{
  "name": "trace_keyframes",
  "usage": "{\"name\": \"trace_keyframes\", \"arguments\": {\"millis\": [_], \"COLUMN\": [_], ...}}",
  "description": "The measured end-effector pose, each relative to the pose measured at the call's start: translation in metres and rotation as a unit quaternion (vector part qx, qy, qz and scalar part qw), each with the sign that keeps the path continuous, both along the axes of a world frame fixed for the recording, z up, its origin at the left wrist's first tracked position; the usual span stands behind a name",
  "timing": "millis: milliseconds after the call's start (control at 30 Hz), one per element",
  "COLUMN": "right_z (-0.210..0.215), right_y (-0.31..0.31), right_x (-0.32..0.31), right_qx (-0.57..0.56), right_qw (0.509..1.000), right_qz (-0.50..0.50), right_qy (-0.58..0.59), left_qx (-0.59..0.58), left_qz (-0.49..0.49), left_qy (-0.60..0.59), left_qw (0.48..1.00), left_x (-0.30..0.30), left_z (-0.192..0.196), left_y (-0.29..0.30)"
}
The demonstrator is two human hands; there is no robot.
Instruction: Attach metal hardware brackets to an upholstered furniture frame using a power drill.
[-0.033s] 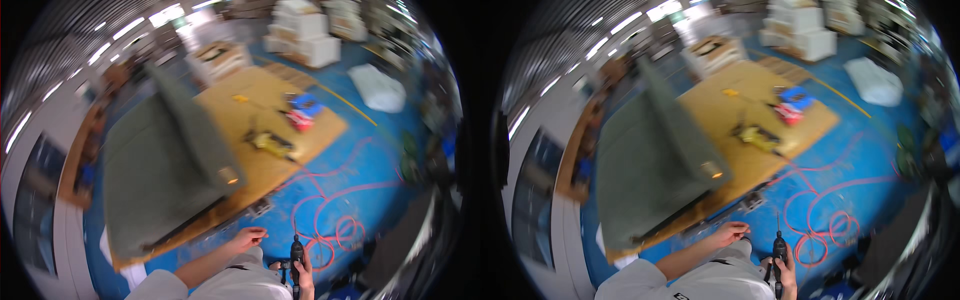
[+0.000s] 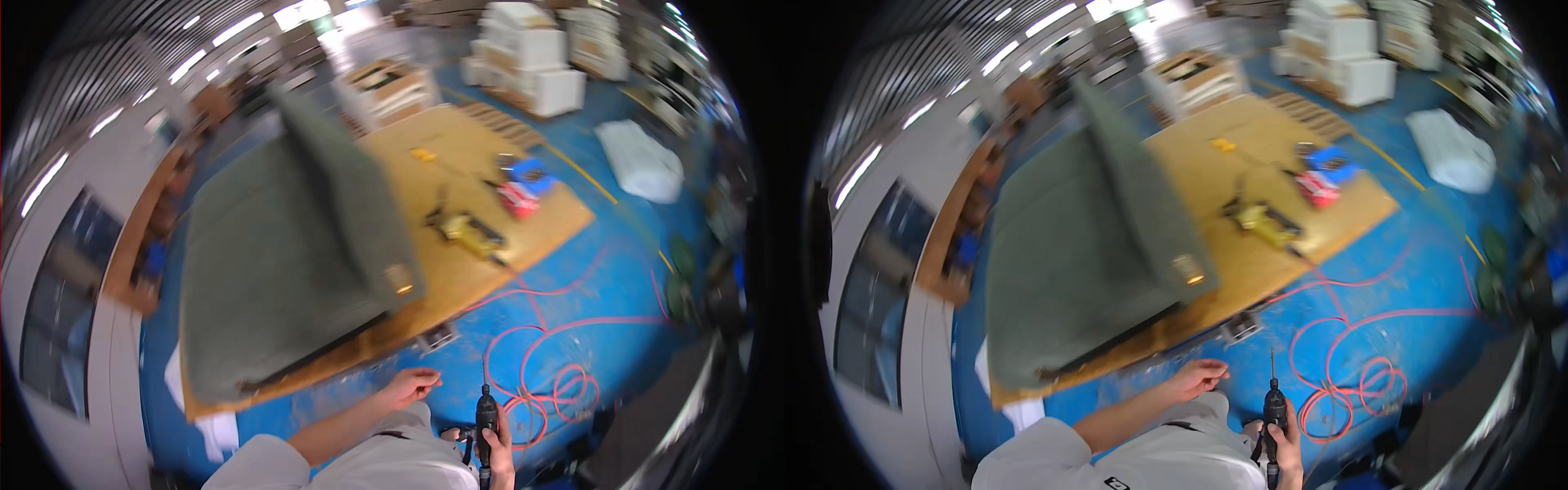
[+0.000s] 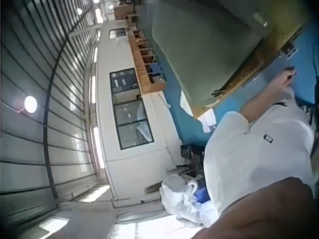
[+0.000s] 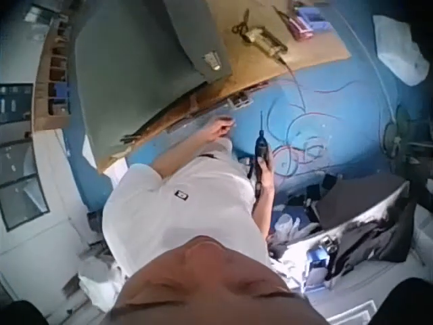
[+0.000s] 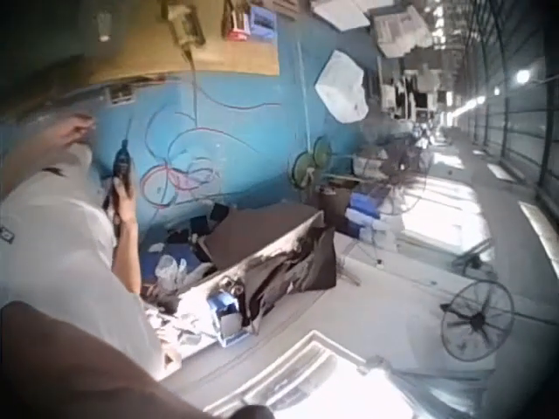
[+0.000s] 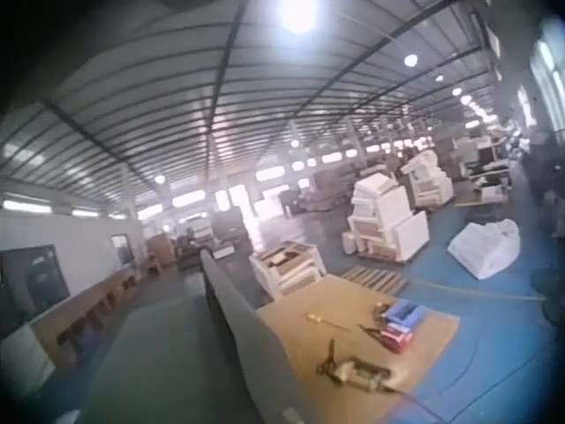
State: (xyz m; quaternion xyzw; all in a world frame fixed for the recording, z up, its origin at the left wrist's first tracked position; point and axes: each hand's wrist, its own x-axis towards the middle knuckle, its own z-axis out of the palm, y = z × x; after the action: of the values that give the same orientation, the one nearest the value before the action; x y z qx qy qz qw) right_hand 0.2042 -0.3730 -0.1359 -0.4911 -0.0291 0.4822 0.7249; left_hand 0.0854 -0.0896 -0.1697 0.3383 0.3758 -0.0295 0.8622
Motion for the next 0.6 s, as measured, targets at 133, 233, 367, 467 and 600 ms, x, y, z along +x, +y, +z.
{"name": "trace_keyframes", "arguments": {"millis": [133, 233, 367, 467, 600], "right_z": [0.023, 0.030, 0.019, 0.011, 0.015], "right_y": [0.071, 0.122, 0.166, 0.184, 0.190], "right_x": [-0.042, -0.095, -0.179, -0.239, -0.293], "right_qx": [0.020, -0.005, -0.031, -0.049, -0.082], "right_qw": [0.969, 0.936, 0.902, 0.892, 0.899], "right_qz": [0.247, 0.351, 0.431, 0.448, 0.429], "right_qy": [-0.001, 0.008, 0.011, 0.034, 0.019], "left_qx": [0.028, 0.015, -0.010, 0.009, 0.068], "left_qz": [0.231, 0.430, 0.514, 0.514, 0.444], "left_qy": [-0.011, -0.070, -0.095, -0.068, -0.021], "left_qw": [0.972, 0.900, 0.852, 0.855, 0.893], "left_x": [-0.104, -0.168, -0.255, -0.314, -0.362], "left_z": [0.003, 0.020, 0.019, 0.006, 0.013], "left_y": [0.034, 0.052, 0.074, 0.089, 0.096]}}
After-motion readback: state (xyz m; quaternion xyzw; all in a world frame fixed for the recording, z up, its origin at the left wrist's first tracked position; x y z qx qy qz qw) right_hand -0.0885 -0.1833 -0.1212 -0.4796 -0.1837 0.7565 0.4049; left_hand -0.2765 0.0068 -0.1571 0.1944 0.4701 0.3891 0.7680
